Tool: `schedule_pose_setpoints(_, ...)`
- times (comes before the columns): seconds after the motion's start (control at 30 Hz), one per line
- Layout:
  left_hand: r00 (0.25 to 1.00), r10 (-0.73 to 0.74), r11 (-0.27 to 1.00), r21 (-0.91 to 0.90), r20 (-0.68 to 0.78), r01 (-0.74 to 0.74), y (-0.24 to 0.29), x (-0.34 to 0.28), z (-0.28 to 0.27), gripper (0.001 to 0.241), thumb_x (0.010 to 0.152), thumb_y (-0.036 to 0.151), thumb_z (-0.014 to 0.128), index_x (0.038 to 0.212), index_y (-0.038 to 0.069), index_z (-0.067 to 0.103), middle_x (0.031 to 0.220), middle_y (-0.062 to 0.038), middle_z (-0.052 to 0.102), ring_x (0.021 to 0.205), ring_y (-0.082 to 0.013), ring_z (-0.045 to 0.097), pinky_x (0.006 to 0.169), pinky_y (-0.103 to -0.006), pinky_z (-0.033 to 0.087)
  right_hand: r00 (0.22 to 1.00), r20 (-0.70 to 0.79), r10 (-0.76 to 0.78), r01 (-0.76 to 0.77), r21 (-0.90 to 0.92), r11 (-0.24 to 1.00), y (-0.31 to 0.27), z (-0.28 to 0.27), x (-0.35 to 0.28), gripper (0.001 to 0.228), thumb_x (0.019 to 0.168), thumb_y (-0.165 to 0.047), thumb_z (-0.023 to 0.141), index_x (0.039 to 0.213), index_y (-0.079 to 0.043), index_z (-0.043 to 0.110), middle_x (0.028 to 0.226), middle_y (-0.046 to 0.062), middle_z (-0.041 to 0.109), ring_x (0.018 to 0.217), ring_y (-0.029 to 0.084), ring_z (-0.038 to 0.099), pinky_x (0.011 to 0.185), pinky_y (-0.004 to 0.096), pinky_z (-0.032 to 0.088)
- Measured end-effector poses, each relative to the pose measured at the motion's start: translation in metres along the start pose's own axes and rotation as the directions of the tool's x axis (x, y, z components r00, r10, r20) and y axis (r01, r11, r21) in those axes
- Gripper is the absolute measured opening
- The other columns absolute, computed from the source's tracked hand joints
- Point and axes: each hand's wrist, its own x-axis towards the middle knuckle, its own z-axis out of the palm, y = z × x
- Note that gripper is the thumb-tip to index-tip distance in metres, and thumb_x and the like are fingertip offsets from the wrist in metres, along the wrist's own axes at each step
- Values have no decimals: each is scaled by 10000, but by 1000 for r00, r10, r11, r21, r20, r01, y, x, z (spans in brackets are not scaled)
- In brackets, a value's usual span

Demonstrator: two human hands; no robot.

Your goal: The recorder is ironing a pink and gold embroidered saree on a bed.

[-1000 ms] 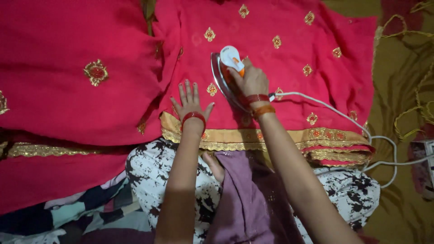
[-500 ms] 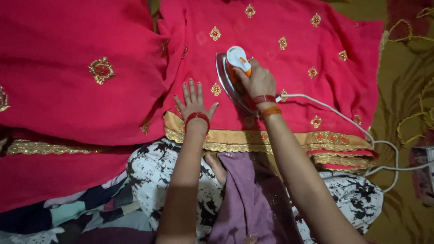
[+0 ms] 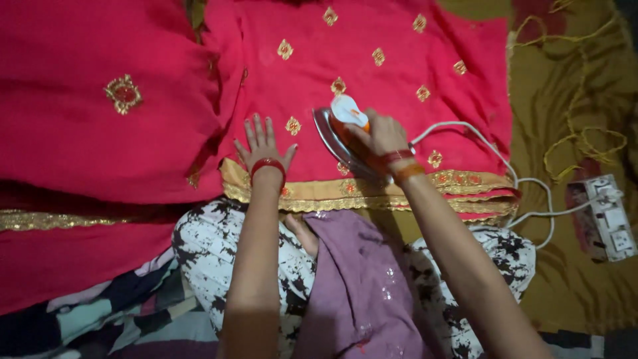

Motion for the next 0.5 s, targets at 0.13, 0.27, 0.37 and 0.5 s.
schedule_pose_setpoints(0.13, 999, -3, 999, 47, 54, 0, 1, -1, -8, 1030, 912, 803, 321, 1647, 191, -60, 1710, -64, -173, 1557, -303, -168, 1206, -673, 26, 997, 11, 72, -71, -61, 996, 24, -11, -42, 560, 910, -598, 654, 1118, -79, 649, 849, 227, 719, 820, 443, 698, 683, 566, 524)
schedule_pose_setpoints(0.27, 997, -18, 999, 42, 81, 14, 2, -4, -10, 1018, 913, 805, 303, 1647, 201, -63, 1713, -57, -171, 1561, -294, -167, 1216, -667, 32, 973, -29, 228, -229, -203, 952, 49, -3, -62, 598, 931, -640, 635, 1086, -63, 610, 759, 218, 709, 709, 425, 709, 605, 549, 535)
schedule_pose_setpoints(0.37, 997, -16, 998, 56, 75, 12, 2, -2, -8, 1021, 916, 810, 296, 1646, 191, -60, 1712, -69, -166, 1561, -300, -162, 1214, -671, 25, 972, -142, 186, -213, -205, 955, 54, 3, -58, 584, 950, -641, 645, 1029, -64, 611, 747, 208, 707, 697, 423, 708, 593, 547, 535)
schedule_pose_setpoints(0.5, 997, -13, 996, 89, 71, 6, 1, -2, -7, 1017, 915, 799, 303, 1642, 188, -60, 1712, -77, -159, 1560, -310, -158, 1204, -670, 19, 955, -129, 266, -284, -148, 947, 35, 0, -33, 589, 952, -642, 644, 1047, -61, 611, 766, 212, 713, 710, 424, 717, 594, 544, 550)
